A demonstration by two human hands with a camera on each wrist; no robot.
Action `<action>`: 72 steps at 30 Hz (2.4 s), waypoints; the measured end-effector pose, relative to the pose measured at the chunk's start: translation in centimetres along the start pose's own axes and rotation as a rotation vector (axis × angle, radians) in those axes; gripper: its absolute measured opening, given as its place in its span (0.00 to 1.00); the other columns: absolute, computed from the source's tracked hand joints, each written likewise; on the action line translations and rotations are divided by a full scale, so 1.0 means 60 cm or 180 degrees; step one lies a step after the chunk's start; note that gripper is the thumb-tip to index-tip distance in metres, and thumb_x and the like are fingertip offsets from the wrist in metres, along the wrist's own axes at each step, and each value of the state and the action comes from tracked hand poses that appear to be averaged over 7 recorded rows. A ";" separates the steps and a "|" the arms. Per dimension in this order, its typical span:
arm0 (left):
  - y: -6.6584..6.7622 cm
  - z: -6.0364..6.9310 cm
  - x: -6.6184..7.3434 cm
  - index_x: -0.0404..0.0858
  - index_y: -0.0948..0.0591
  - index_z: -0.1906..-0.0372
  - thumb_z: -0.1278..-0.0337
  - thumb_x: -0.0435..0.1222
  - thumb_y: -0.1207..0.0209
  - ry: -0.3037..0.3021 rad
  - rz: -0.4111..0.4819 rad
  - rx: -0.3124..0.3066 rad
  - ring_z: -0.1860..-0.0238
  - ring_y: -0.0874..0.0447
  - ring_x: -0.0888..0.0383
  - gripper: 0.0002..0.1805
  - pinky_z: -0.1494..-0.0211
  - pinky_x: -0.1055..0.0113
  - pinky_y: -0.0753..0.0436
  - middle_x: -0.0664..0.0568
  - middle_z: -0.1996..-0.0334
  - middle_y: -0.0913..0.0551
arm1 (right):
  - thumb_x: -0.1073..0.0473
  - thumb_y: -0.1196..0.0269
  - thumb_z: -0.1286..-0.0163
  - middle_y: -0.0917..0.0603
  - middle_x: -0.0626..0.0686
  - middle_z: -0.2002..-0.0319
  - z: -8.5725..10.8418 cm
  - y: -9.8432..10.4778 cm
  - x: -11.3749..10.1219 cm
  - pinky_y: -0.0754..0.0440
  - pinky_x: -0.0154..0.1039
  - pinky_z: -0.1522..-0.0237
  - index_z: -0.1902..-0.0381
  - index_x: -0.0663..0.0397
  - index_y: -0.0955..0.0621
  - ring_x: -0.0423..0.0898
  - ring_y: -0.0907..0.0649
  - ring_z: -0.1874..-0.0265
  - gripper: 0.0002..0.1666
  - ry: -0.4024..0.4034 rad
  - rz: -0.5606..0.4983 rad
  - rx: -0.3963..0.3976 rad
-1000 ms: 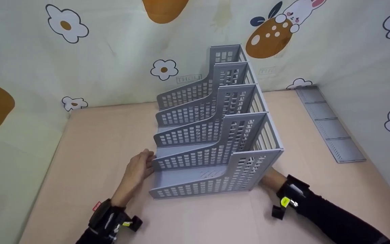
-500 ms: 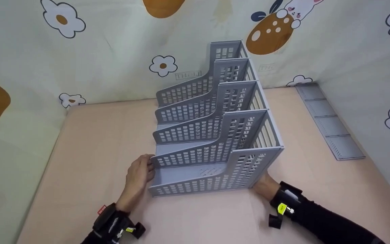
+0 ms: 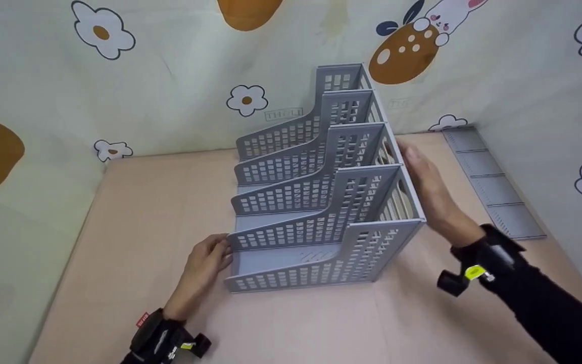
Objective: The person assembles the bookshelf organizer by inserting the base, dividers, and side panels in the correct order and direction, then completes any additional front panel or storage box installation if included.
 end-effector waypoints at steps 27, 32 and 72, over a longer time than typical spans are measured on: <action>0.035 -0.009 0.101 0.22 0.26 0.47 0.33 0.25 0.46 -0.0222 0.0235 -0.0680 0.68 0.15 0.52 0.13 0.62 0.60 0.13 0.42 0.64 0.14 | 0.75 0.57 0.30 0.23 0.66 0.40 0.047 0.111 -0.036 0.14 0.43 0.55 0.20 0.53 0.43 0.54 0.16 0.51 0.41 -0.0240 -0.0505 -0.0270; 0.034 -0.017 0.114 0.23 0.27 0.49 0.33 0.25 0.51 -0.0230 0.0183 -0.0601 0.66 0.16 0.50 0.12 0.62 0.62 0.13 0.41 0.66 0.16 | 0.73 0.56 0.31 0.24 0.67 0.40 0.053 0.114 -0.032 0.14 0.44 0.56 0.20 0.54 0.45 0.54 0.16 0.51 0.41 -0.0173 -0.0452 -0.0289; 0.045 0.061 0.280 0.32 0.38 0.27 0.28 0.33 0.54 -0.1463 0.0370 -0.0530 0.54 0.17 0.42 0.27 0.62 0.57 0.12 0.41 0.34 0.30 | 0.61 0.37 0.25 0.44 0.57 0.22 0.091 0.111 0.210 0.58 0.62 0.27 0.17 0.48 0.53 0.57 0.49 0.23 0.50 -0.0051 0.1520 -0.0909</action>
Point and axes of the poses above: each hand's wrist, its own z-axis away from the middle knuckle, its own y-axis out of the back of the hand, x = y × z, the point moved 2 cm from there along -z, towards the middle knuckle
